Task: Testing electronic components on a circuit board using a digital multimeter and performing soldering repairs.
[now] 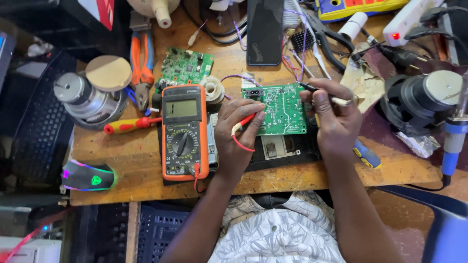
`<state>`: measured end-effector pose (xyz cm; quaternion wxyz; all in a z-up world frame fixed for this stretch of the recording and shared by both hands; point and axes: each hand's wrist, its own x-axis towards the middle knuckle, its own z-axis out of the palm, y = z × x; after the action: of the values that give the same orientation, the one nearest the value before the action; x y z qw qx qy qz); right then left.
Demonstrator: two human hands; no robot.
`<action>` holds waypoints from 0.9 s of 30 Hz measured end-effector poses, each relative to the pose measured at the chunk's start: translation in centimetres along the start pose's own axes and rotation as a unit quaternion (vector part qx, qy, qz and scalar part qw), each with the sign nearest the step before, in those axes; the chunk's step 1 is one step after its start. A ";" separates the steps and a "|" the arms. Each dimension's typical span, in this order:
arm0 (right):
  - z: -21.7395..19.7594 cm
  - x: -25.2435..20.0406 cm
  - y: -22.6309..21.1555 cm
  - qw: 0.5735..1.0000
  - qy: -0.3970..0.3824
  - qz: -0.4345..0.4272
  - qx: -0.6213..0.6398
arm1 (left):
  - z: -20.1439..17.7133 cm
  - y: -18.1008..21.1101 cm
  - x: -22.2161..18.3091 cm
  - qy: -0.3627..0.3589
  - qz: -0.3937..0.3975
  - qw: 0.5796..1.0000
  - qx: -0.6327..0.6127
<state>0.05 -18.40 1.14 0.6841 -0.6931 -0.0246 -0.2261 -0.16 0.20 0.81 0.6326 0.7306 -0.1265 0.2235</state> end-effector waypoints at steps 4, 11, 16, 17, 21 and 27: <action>-0.1 0.3 -0.3 1.000 0.003 0.010 -0.003 | 0.0 0.1 0.1 0.001 0.015 1.000 -0.010; -1.0 0.7 0.9 0.997 0.003 0.070 0.045 | 0.5 -0.1 -0.2 -0.038 0.080 0.996 0.000; -1.3 0.8 0.9 0.998 -0.012 0.055 0.031 | 0.5 -0.2 -0.2 -0.069 0.075 0.995 -0.002; -1.3 0.8 1.0 0.998 -0.004 0.057 0.035 | 0.5 -0.2 -0.2 -0.076 0.071 0.995 0.005; -1.4 0.4 0.5 0.997 0.007 0.058 0.041 | 0.3 -0.2 -0.2 -0.101 0.057 0.993 0.017; -1.7 -0.4 1.2 1.000 0.012 0.009 -0.013 | 0.1 0.0 -0.1 -0.101 0.058 0.993 0.010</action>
<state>-0.34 -20.01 -0.19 0.6770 -0.6997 -0.0069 -0.2282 -0.24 0.05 0.71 0.5955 0.7471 -0.2296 0.1855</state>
